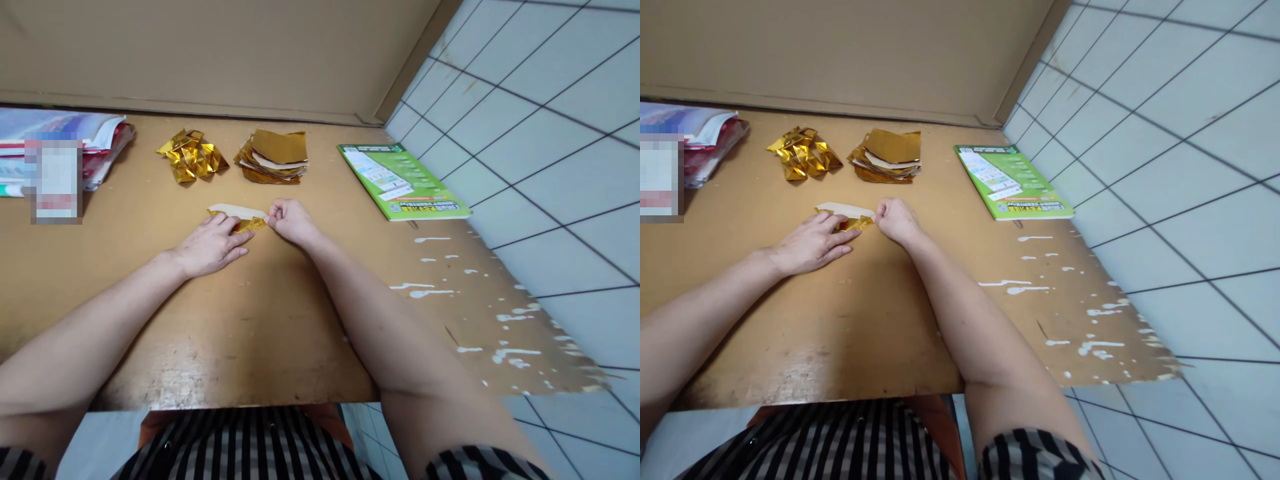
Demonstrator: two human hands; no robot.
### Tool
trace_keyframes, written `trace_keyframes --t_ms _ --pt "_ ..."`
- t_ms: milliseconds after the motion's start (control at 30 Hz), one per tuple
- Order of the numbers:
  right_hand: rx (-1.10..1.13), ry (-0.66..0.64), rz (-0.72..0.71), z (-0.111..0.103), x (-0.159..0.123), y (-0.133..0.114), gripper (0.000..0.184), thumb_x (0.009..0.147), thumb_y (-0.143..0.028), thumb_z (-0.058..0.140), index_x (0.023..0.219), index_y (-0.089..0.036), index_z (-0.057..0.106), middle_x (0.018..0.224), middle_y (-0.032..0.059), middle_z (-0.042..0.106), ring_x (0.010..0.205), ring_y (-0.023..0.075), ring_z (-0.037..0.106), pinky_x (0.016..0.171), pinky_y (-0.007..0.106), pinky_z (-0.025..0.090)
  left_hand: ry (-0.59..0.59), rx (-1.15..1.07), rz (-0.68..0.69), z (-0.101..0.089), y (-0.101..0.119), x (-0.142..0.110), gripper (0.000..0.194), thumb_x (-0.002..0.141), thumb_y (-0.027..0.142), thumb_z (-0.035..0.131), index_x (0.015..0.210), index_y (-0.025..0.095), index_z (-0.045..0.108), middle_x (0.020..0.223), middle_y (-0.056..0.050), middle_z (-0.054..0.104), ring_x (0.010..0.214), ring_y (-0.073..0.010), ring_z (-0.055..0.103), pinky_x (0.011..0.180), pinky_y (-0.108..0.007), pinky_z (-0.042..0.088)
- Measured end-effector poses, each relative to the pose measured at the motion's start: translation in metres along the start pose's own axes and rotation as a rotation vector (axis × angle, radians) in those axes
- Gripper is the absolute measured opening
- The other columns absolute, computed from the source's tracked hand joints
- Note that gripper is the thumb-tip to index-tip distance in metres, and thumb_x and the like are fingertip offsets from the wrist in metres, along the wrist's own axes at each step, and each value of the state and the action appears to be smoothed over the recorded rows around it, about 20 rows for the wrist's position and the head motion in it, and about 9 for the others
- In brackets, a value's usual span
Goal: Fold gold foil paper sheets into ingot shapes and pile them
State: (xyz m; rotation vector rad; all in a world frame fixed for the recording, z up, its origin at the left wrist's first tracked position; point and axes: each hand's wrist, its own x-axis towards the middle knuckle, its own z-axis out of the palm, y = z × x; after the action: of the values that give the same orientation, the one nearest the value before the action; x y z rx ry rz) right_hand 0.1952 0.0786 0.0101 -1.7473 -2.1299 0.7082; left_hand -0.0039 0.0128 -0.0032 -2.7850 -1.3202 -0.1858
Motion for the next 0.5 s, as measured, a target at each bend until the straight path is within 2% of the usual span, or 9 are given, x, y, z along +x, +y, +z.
trace_keyframes --t_ms 67,133,267,367,500 --pt "-0.046 0.016 -0.014 0.001 -0.003 0.000 0.008 0.084 -0.018 0.058 0.077 -0.021 0.061 0.072 -0.0026 0.059 0.063 0.0123 0.047 0.062 0.026 0.036 0.001 -0.010 -0.001 0.001 0.000 0.000 0.043 0.101 0.042 0.041 0.137 0.028 0.058 0.120 -0.011 0.059 0.110 -0.0274 0.052 0.098 -0.045 0.045" --pt "-0.126 0.058 -0.063 0.004 -0.009 -0.001 0.011 0.087 -0.017 0.054 0.086 -0.020 0.065 0.081 0.0021 0.064 0.070 0.0156 0.053 0.067 0.028 0.039 -0.002 -0.017 -0.005 0.001 0.000 0.000 0.043 0.100 0.042 0.041 0.137 0.028 0.058 0.120 -0.011 0.059 0.112 -0.0281 0.051 0.098 -0.045 0.045" --pt "-0.356 0.166 -0.349 0.011 -0.030 -0.007 0.026 0.093 -0.014 0.045 0.100 -0.014 0.070 0.108 0.0161 0.068 0.100 0.0258 0.057 0.088 0.038 0.043 0.018 -0.026 0.002 0.001 0.000 0.000 0.043 0.100 0.042 0.042 0.137 0.028 0.058 0.120 -0.011 0.059 0.112 -0.0281 0.050 0.098 -0.045 0.045" --pt "-0.450 0.077 -0.495 0.019 -0.047 -0.014 0.034 0.097 -0.017 0.039 0.109 -0.009 0.070 0.115 0.0193 0.068 0.108 0.0283 0.057 0.096 0.041 0.042 0.017 -0.033 0.007 0.000 0.000 0.000 0.041 0.100 0.043 0.042 0.130 0.026 0.063 0.117 -0.011 0.059 0.109 -0.0273 0.051 0.097 -0.044 0.045" --pt "-0.510 -0.009 -0.485 0.025 -0.059 -0.024 0.045 0.096 -0.015 0.035 0.132 -0.001 0.059 0.135 0.0230 0.061 0.124 0.0294 0.054 0.108 0.041 0.039 0.007 -0.041 0.005 -0.001 0.000 0.000 0.040 0.100 0.044 0.042 0.122 0.023 0.068 0.116 -0.012 0.060 0.109 -0.0273 0.051 0.097 -0.045 0.046"
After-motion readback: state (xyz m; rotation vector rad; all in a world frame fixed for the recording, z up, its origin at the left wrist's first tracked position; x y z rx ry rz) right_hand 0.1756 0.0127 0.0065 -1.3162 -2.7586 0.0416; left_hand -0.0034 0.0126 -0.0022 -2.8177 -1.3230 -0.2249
